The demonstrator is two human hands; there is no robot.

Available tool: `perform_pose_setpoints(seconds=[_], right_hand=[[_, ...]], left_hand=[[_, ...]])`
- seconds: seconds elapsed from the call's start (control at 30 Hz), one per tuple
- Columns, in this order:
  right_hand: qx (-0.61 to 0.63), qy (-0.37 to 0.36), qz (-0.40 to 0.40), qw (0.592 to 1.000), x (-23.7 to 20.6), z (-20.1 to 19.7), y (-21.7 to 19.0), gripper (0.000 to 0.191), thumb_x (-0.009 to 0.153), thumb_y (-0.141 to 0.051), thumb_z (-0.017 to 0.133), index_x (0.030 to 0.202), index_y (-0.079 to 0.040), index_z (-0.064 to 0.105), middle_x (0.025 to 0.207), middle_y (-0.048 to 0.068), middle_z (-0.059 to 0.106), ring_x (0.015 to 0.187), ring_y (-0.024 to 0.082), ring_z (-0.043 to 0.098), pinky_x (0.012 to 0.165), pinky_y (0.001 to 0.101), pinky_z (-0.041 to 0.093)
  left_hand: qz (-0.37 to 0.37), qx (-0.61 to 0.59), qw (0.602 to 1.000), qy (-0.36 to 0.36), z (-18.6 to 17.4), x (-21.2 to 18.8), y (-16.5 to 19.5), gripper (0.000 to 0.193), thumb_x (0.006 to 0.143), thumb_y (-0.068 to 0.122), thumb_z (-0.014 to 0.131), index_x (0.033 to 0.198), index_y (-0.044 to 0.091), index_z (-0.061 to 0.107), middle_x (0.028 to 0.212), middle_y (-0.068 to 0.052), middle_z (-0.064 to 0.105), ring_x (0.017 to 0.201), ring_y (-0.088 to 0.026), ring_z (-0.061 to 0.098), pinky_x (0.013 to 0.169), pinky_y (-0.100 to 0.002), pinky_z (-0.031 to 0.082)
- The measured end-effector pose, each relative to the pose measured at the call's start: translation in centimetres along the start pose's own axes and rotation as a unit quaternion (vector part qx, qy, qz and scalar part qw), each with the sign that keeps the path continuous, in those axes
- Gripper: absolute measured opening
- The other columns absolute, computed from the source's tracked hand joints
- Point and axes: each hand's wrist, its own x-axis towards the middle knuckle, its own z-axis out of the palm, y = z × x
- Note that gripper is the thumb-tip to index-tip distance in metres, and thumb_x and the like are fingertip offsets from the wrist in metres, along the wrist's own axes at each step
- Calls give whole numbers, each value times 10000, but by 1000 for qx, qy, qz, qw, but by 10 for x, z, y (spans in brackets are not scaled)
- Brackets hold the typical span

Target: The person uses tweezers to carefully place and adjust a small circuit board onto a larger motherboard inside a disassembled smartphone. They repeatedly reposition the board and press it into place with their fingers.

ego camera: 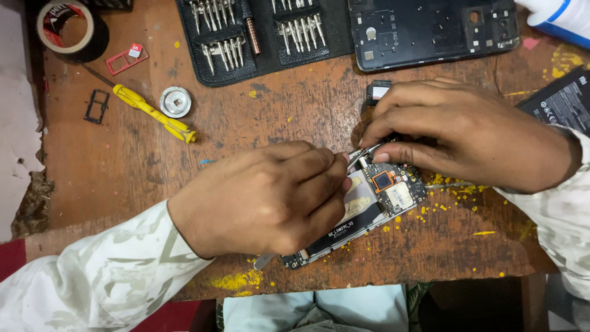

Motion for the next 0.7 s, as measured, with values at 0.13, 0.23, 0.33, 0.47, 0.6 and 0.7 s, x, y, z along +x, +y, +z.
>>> perform_pose_setpoints(seconds=[0.13, 0.23, 0.33, 0.47, 0.6, 0.7], right_hand=[[-2, 4, -11, 1000, 0, -1, -1, 298, 805, -288, 744, 1051, -119, 737, 974, 43, 689, 903, 255, 676, 765, 414, 540], [8, 9, -6, 1000, 1, -2, -2, 295, 796, -294, 751, 1040, -128, 741, 960, 40, 684, 900, 258, 673, 768, 417, 538], [22, 4, 14, 1000, 2, -1, -3, 306, 788, -294, 755, 1044, -127, 737, 967, 34, 684, 893, 248, 679, 741, 403, 547], [10, -3, 4, 1000, 3, -1, -2, 315, 780, -284, 759, 1058, -137, 750, 952, 36, 672, 897, 257, 665, 761, 425, 536], [13, 0, 1, 1000, 3, -1, -2, 311, 778, -291, 759, 1047, -136, 751, 968, 27, 678, 944, 258, 661, 798, 430, 527], [8, 14, -6, 1000, 1, -1, -4, 301, 791, -283, 751, 1051, -132, 749, 1006, 33, 682, 999, 273, 655, 836, 436, 521]], left_hand=[[-3, -3, 1000, -5, -1, 1, 0, 264, 799, 146, 689, 983, -41, 719, 1071, -166, 735, 1070, -306, 714, 950, -383, 595], [-3, 14, 1000, -12, -2, 2, 3, 274, 774, 165, 683, 967, -26, 722, 1074, -139, 746, 1076, -303, 717, 935, -381, 595], [0, 63, 998, -4, -1, 3, 7, 281, 787, 175, 679, 976, -28, 727, 1066, -133, 746, 1087, -291, 716, 935, -364, 595], [7, 85, 996, -1, 0, 3, 10, 288, 768, 190, 676, 954, -24, 729, 1065, -135, 751, 1077, -291, 716, 935, -357, 594], [12, 90, 996, -5, 0, 3, 11, 322, 750, 207, 673, 957, -32, 733, 1068, -149, 753, 1068, -296, 719, 928, -359, 593], [17, 98, 995, -9, -2, 5, 11, 340, 751, 219, 669, 967, -35, 736, 1070, -155, 754, 1058, -297, 718, 930, -360, 593]])
